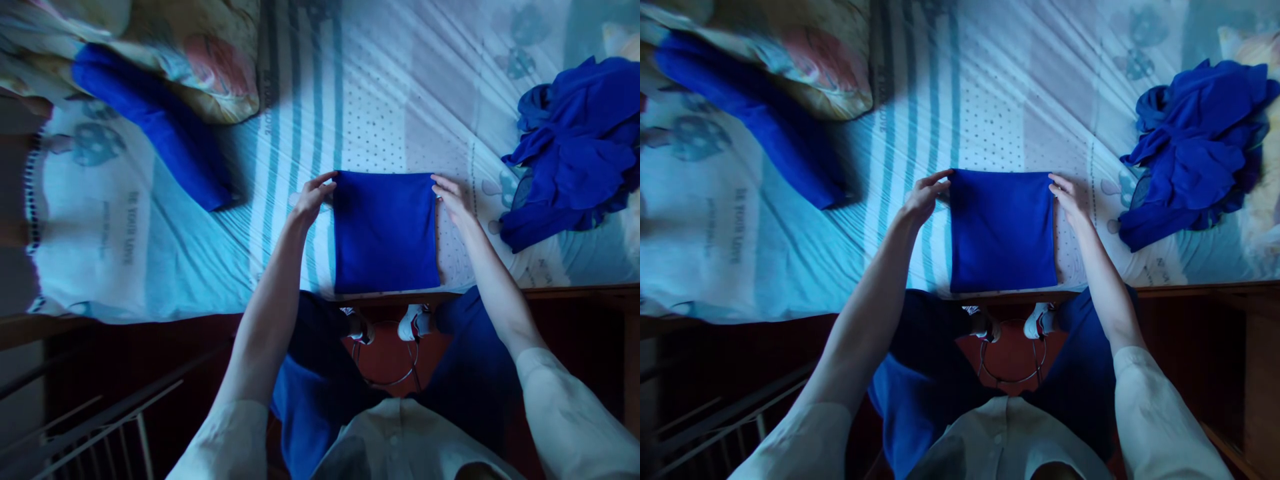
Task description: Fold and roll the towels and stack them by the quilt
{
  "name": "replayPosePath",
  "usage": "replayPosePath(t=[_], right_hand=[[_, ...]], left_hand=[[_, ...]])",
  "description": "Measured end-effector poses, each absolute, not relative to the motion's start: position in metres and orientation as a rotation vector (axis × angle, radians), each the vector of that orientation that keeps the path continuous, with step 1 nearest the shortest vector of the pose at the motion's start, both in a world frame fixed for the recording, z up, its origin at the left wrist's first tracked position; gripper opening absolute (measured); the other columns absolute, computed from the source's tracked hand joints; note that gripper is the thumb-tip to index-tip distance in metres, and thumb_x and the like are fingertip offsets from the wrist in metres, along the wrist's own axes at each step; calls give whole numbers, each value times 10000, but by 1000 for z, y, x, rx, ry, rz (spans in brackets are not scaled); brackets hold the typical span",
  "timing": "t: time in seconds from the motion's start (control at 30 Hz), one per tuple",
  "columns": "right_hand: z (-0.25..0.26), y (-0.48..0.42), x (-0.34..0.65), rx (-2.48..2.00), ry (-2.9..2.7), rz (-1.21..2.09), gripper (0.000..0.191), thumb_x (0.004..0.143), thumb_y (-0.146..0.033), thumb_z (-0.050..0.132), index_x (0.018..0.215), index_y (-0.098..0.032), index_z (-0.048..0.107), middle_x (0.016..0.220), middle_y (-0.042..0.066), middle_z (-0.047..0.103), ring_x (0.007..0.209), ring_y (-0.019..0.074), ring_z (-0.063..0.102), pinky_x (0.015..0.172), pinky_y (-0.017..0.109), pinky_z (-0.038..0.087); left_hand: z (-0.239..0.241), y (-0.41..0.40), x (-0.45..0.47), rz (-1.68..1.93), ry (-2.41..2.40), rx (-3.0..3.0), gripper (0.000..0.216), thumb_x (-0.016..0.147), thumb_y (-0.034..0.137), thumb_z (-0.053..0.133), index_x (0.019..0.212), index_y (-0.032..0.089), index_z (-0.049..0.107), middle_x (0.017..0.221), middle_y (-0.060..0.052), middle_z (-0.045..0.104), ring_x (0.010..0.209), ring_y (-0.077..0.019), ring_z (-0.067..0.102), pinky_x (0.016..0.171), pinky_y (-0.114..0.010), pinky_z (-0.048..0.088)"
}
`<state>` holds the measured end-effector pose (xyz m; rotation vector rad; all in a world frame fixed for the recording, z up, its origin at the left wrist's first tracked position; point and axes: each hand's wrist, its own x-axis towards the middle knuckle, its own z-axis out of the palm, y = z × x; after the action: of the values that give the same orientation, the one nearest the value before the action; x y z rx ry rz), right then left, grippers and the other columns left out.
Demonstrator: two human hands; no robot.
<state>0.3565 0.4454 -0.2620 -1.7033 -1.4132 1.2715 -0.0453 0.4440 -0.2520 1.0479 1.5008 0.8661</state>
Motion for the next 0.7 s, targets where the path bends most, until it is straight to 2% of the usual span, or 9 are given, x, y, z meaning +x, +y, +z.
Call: replayPosePath(t=[0.07,0.13,0.2,0.27,0.37,0.53,0.7], right_hand=[[-265,448,356,-1721,-1483,1196,596,946,-534,604,1443,-205,602,1413,97,641,1333,268,540,1133,458,438],[-266,446,349,-1759,-1612,1064,604,988,-531,537,1492,-198,551,1476,117,584,1397,295,485,1179,508,388],[-266,436,332,-1809,-1781,879,621,1023,-529,458,1556,-209,466,1597,123,453,1499,341,349,1225,584,297],[-264,420,307,-1825,-1986,712,651,1037,-531,403,1616,-237,354,1703,87,270,1576,378,157,1251,643,188],[-262,393,276,-1741,-2304,631,702,1034,-521,392,1659,-247,226,1751,30,81,1604,368,-21,1277,641,63],[-265,385,288,-1825,-2339,545,743,1043,-514,349,1670,-171,148,1752,75,40,1611,325,-24,1289,605,23],[-271,404,311,-1909,-2269,473,730,1058,-510,286,1669,-144,125,1748,100,60,1614,302,-18,1289,600,26]], left_hand=[[-254,446,-46,835,1535,1149,594,774,381,691,1317,139,684,1030,-74,700,1029,-259,647,963,-427,512],[-254,443,-38,785,1611,1299,609,822,400,655,1380,158,637,1207,-107,673,1177,-306,607,1042,-493,476],[-252,432,-21,722,1710,1491,618,874,425,615,1444,188,580,1443,-135,568,1381,-357,471,1142,-558,382],[-250,416,4,656,1737,1689,634,917,451,579,1497,202,523,1610,-134,415,1524,-369,282,1225,-575,256],[-251,395,34,595,1596,1883,683,940,501,548,1537,177,473,1688,-119,299,1590,-351,133,1285,-548,114],[-262,393,23,632,1634,1812,783,955,595,488,1595,159,374,1724,-94,201,1613,-306,12,1308,-522,9],[-261,400,11,688,1709,1677,830,963,607,466,1628,142,293,1737,-85,132,1611,-294,-57,1320,-514,-4]])
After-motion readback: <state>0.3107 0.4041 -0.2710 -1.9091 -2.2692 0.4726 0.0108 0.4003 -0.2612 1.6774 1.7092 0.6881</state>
